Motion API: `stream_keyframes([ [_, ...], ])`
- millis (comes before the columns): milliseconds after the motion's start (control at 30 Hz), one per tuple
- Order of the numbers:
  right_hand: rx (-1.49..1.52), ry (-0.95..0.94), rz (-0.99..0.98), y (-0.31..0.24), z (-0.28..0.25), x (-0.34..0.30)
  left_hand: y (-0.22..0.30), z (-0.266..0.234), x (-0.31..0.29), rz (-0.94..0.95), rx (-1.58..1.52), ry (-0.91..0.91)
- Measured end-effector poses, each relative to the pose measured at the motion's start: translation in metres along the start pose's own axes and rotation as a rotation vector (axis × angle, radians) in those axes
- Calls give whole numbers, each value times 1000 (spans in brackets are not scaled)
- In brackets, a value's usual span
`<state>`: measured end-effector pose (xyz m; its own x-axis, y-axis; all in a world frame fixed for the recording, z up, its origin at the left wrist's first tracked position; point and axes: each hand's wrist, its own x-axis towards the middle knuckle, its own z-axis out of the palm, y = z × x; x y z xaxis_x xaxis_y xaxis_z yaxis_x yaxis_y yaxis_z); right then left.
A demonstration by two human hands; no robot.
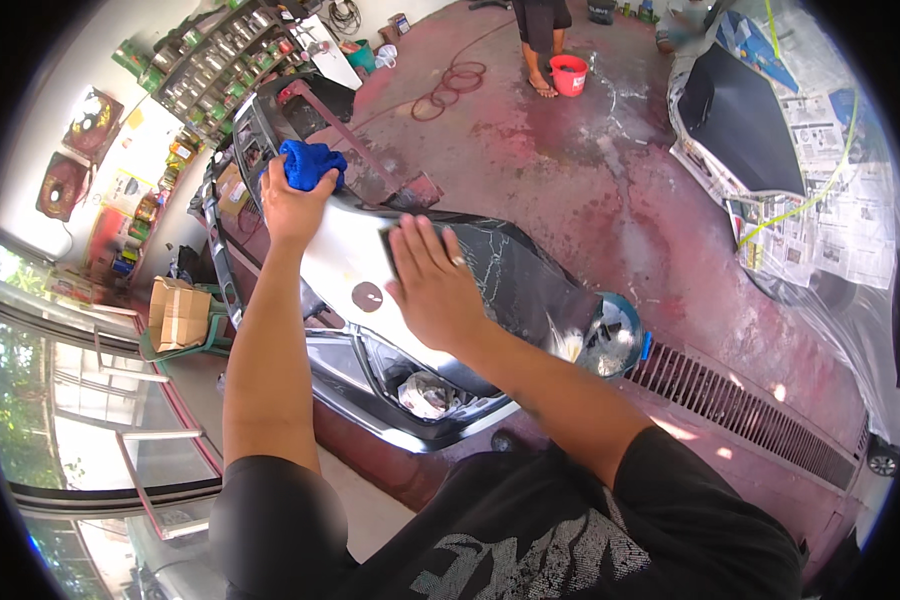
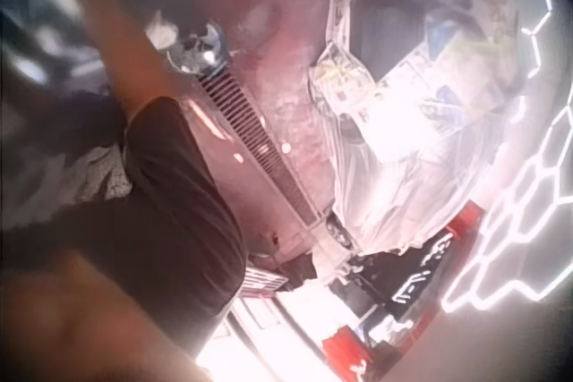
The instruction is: The person scrubs a detached car bumper with a sponge and wipes it with a blue cloth. They repeatedly dip the cloth into a bucket of water and continue cleaning the surface of the bumper in a workshop setting.
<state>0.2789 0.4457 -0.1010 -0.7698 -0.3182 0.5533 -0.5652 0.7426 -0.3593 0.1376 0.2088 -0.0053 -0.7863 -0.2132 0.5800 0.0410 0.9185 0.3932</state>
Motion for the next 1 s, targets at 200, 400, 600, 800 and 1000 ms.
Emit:
stream_keyframes([
  [200,24,-186,32,78,-20,-132,-1,-3,-6,8,29,55],
  [400,31,-127,77,21,-7,-22,-1,1,-2,-6,28,13],
  [600,46,-186,-101,41,-23,-40,-9,-3,-7,3,14,17],
  [800,64,-136,9,43,-21,-64,-4,3,-5,-10,-18,1],
  [1000,89,-144,-87,37,-17,-43,-13,-2,-3,-11,14,-4],
])
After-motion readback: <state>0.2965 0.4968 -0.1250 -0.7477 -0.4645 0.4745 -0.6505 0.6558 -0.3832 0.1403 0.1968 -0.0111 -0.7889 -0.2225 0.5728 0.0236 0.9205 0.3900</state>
